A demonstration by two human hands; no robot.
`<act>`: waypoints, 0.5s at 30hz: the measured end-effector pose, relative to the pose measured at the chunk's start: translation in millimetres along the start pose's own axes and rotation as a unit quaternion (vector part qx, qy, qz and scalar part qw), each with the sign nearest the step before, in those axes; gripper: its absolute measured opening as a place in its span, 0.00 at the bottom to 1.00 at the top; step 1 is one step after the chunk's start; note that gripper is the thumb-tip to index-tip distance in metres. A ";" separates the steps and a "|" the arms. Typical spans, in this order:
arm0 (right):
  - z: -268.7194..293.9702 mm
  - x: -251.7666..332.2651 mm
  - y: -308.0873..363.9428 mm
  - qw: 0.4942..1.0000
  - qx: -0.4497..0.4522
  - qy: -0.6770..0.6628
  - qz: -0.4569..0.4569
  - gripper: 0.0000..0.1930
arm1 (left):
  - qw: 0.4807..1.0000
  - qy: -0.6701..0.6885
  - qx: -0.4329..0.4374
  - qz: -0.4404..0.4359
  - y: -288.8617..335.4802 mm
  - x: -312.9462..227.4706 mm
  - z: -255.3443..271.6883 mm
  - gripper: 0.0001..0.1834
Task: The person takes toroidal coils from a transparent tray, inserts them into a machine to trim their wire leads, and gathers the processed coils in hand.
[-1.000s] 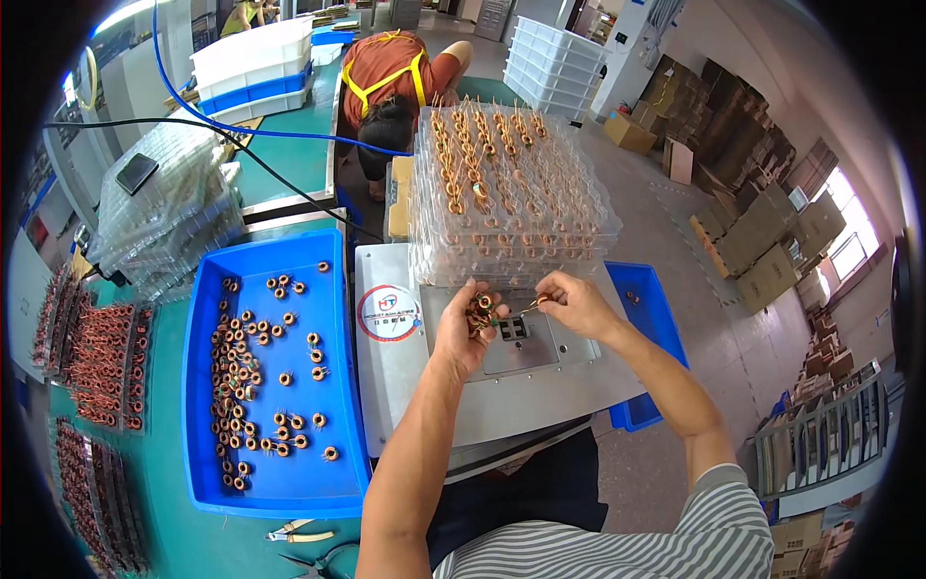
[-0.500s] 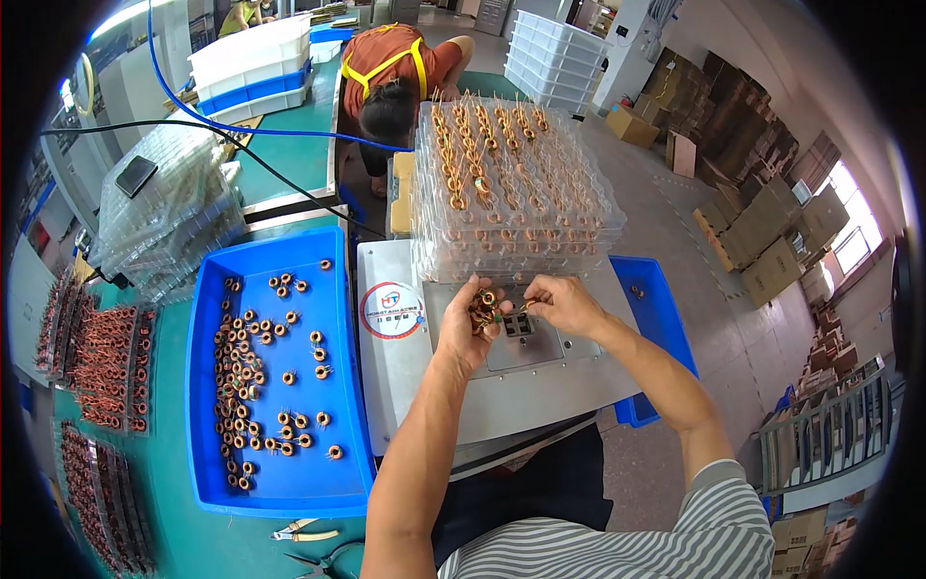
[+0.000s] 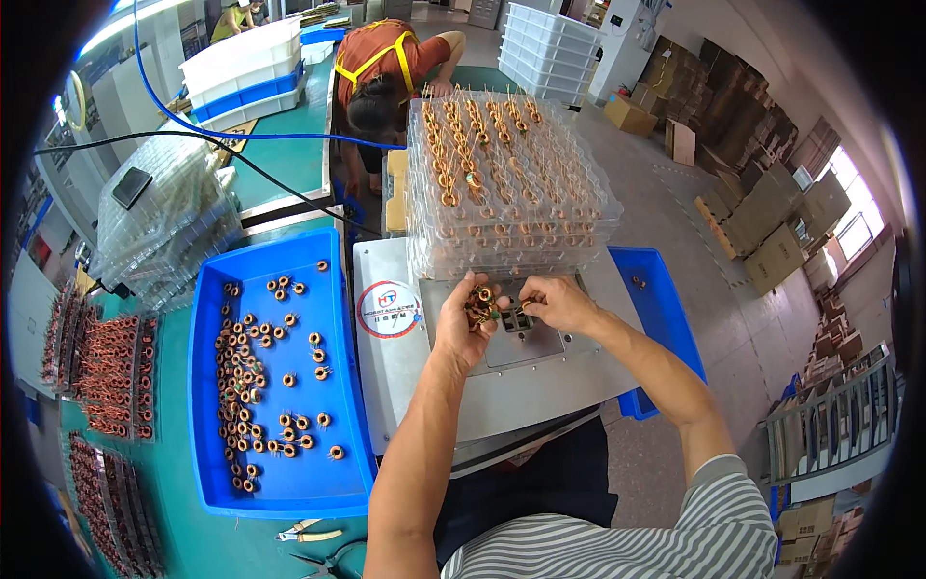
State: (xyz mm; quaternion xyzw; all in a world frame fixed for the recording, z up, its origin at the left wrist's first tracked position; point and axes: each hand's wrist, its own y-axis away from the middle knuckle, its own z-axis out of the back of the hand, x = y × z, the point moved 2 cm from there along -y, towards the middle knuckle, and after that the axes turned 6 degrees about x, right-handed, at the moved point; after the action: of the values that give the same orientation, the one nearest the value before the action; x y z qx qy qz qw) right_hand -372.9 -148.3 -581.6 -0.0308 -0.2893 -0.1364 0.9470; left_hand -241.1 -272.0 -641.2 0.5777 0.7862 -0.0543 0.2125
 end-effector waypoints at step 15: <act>-35.2 -0.6 -11.1 0.984 0.016 0.092 0.153 0.11 | 1.000 0.021 -0.006 -0.003 1.7 -2.5 7.6 0.16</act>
State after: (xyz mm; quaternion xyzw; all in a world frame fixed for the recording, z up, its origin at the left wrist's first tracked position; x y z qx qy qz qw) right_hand -357.5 -163.7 -611.4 -0.0469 -0.1950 0.0119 0.9796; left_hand -236.9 -276.2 -646.8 0.5753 0.7923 -0.0378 0.1996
